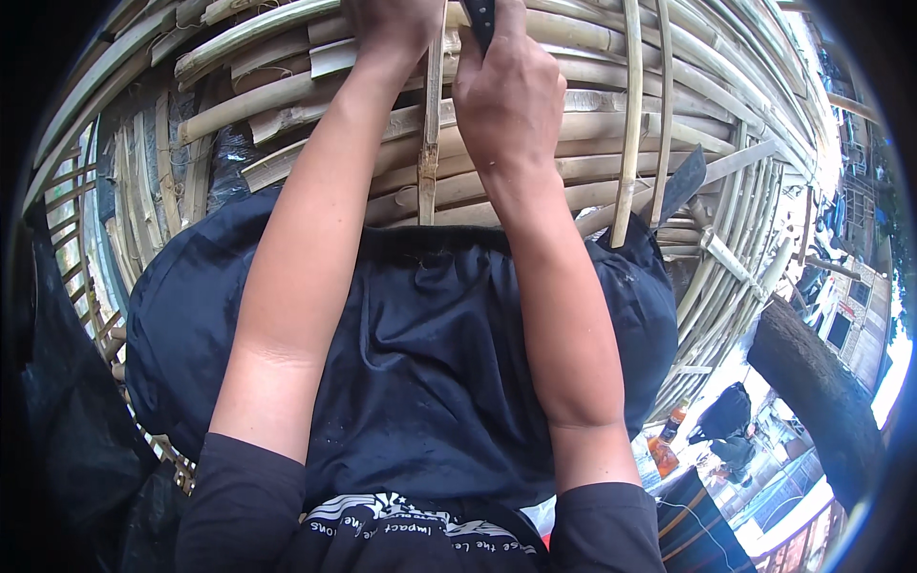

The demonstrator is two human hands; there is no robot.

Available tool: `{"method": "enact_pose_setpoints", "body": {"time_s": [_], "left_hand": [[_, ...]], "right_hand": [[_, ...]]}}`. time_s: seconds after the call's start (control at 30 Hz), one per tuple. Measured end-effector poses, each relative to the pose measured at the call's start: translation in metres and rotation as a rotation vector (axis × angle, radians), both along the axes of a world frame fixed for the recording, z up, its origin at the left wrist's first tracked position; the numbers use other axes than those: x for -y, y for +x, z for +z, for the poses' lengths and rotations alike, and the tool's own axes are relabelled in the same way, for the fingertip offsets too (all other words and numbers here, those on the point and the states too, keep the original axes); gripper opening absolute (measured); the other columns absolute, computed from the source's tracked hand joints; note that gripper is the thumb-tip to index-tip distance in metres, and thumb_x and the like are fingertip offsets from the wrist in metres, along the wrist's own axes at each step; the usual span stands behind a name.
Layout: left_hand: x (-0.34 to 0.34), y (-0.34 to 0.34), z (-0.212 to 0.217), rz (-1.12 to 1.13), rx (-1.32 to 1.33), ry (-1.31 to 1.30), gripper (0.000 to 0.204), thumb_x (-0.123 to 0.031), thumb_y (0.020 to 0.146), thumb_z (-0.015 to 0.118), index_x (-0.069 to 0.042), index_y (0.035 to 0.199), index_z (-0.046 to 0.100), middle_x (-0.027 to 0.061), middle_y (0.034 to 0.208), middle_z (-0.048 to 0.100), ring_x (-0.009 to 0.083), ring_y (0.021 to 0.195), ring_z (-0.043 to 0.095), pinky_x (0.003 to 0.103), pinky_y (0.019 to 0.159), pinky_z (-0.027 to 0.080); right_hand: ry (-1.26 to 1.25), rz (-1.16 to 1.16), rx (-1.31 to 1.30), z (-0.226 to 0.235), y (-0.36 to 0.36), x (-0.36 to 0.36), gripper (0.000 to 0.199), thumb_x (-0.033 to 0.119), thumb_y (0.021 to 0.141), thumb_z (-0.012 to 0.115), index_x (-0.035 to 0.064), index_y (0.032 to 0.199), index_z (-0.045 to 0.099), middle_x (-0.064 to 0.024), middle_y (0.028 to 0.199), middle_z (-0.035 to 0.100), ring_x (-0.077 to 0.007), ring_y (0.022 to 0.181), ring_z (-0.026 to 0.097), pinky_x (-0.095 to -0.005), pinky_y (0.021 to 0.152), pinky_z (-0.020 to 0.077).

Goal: The person splits a bamboo strip into thinner pieces using a small hammer and their hands while sitting among a pile of bamboo materials.

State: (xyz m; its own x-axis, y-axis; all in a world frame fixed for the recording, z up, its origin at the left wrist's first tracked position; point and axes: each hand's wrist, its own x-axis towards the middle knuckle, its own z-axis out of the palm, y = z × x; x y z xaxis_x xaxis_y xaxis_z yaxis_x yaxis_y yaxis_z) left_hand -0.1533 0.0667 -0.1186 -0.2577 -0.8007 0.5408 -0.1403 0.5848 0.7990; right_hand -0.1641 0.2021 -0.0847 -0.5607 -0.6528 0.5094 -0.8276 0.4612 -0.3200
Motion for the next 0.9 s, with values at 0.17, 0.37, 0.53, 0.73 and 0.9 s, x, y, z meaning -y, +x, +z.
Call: {"method": "enact_pose_setpoints", "body": {"time_s": [0.17,0.37,0.53,0.73,0.9], "left_hand": [[0.002,0.002,-0.003,0.002,-0.005,-0.002,0.020,-0.011,0.079,0.081,-0.003,0.072,0.065,0.0129,0.079,0.065,0.0350,0.076,0.066,0.045,0.070,0.052],[-0.003,0.004,0.005,-0.013,0.009,0.039,0.020,-0.011,0.081,0.080,-0.003,0.072,0.065,0.0124,0.081,0.066,0.0350,0.078,0.066,0.045,0.070,0.052],[0.000,0.005,-0.004,-0.005,-0.002,0.009,0.018,-0.011,0.080,0.081,-0.004,0.073,0.066,0.0118,0.082,0.067,0.0343,0.079,0.067,0.045,0.071,0.053],[-0.002,0.003,0.001,-0.014,-0.016,0.075,0.016,-0.011,0.079,0.082,-0.004,0.074,0.068,0.0125,0.081,0.068,0.0341,0.080,0.068,0.045,0.072,0.052],[-0.003,0.000,0.001,0.027,-0.010,-0.011,0.018,-0.012,0.081,0.081,-0.004,0.073,0.068,0.0131,0.081,0.067,0.0354,0.081,0.067,0.047,0.071,0.052]], "right_hand": [[-0.039,-0.057,0.016,0.005,0.007,0.002,0.030,0.022,0.100,0.065,0.0051,0.123,0.056,-0.0248,0.088,0.070,-0.0480,0.083,0.068,-0.0539,0.066,0.0518],[-0.167,0.002,0.138,0.011,0.014,0.001,0.032,0.009,0.100,0.060,0.0008,0.131,0.053,-0.0281,0.093,0.069,-0.0491,0.082,0.067,-0.0539,0.066,0.0501],[-0.061,-0.050,0.240,0.018,0.016,0.004,0.033,0.009,0.100,0.059,0.0020,0.132,0.055,-0.0299,0.092,0.067,-0.0493,0.082,0.067,-0.0531,0.066,0.0502],[-0.123,-0.007,0.182,0.015,0.018,0.000,0.035,0.010,0.101,0.060,0.0033,0.134,0.053,-0.0287,0.092,0.068,-0.0490,0.081,0.068,-0.0513,0.066,0.0509],[-0.240,0.013,0.146,0.012,0.014,0.003,0.032,0.010,0.101,0.059,0.0043,0.132,0.053,-0.0307,0.089,0.067,-0.0503,0.080,0.066,-0.0536,0.063,0.0493]]}}
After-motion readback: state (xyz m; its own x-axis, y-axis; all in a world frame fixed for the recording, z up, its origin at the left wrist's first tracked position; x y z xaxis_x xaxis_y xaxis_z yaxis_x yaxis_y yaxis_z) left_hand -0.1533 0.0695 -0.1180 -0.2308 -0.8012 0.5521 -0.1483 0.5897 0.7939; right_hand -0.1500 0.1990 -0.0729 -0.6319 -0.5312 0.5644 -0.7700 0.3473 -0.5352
